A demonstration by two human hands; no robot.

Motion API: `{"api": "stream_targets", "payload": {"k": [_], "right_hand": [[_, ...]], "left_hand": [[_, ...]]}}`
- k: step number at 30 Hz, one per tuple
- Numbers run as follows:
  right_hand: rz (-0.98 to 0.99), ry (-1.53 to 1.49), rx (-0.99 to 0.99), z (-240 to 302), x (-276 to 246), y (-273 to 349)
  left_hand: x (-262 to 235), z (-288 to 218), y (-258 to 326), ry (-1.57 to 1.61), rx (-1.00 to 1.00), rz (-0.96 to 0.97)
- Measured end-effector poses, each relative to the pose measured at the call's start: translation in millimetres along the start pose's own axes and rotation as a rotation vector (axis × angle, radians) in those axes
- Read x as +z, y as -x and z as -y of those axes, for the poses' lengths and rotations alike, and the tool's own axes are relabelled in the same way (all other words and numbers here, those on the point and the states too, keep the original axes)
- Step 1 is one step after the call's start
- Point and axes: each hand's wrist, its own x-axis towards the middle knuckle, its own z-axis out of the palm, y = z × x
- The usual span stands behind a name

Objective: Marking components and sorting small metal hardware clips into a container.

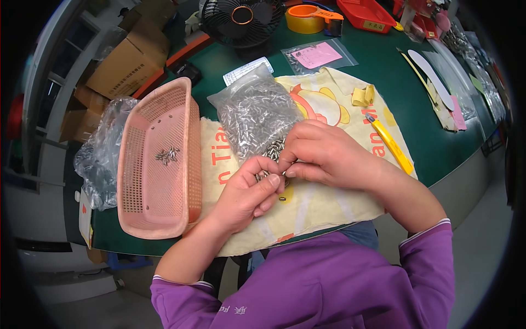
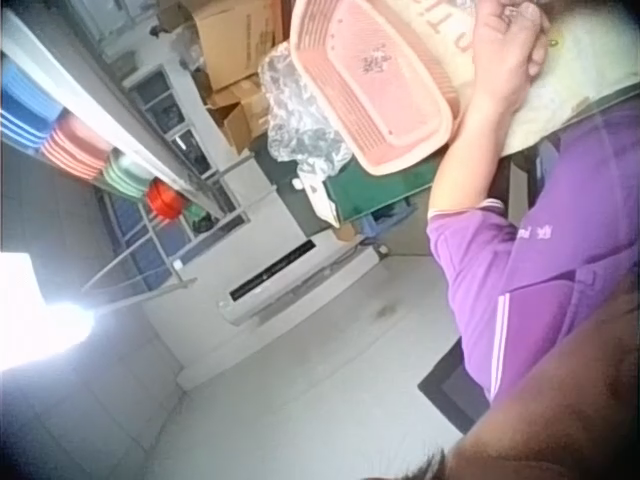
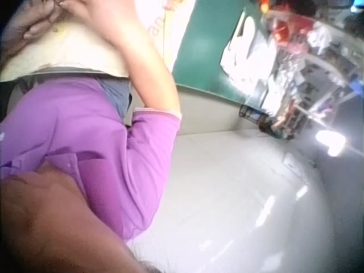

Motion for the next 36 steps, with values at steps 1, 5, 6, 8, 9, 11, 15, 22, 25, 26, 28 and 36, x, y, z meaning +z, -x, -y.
{"api": "stream_targets", "payload": {"k": [1, 5, 6, 8, 9, 11, 15, 22, 25, 26, 28, 36], "right_hand": [[-0.011, -0.024, -0.042, 0, 2, -1], [-0.066, -0.049, -0.082, -1, 6, -1], [-0.068, -0.048, -0.083, -1, 5, -1], [-0.044, 0.007, 0.094, -2, 2, 1], [-0.045, 0.007, 0.092, -3, 1, 2], [0.083, 0.131, 0.133, -8, 2, 7], [0.068, 0.121, 0.11, -7, 6, 8], [0.134, 0.114, 0.139, -5, 2, 8], [0.094, -0.09, 0.215, 0, -1, 4], [0.068, -0.271, 0.283, 1, -2, 2], [0.038, -0.29, 0.219, -1, 2, 1], [0.055, -0.603, 0.321, 2, 13, 0]], "left_hand": [[0, 1, -1, -0.005, -0.017, 0.009], [3, 0, -1, 0.003, -0.051, 0.006], [2, 0, -1, 0.035, -0.047, 0.003], [1, -1, -2, 0.066, -0.042, 0.001], [1, -1, -2, 0.075, -0.033, -0.014], [1, -1, -2, 0.083, -0.025, -0.028], [3, 1, -4, 0.027, 0.003, -0.066], [0, 3, -4, 0.065, 0.034, -0.022], [1, 3, -4, 0.07, 0.077, -0.029], [1, 2, -4, 0.07, 0.08, -0.03], [-1, 0, -4, 0.105, 0.005, -0.021], [0, 4, -3, 0.074, -0.006, -0.023]]}}
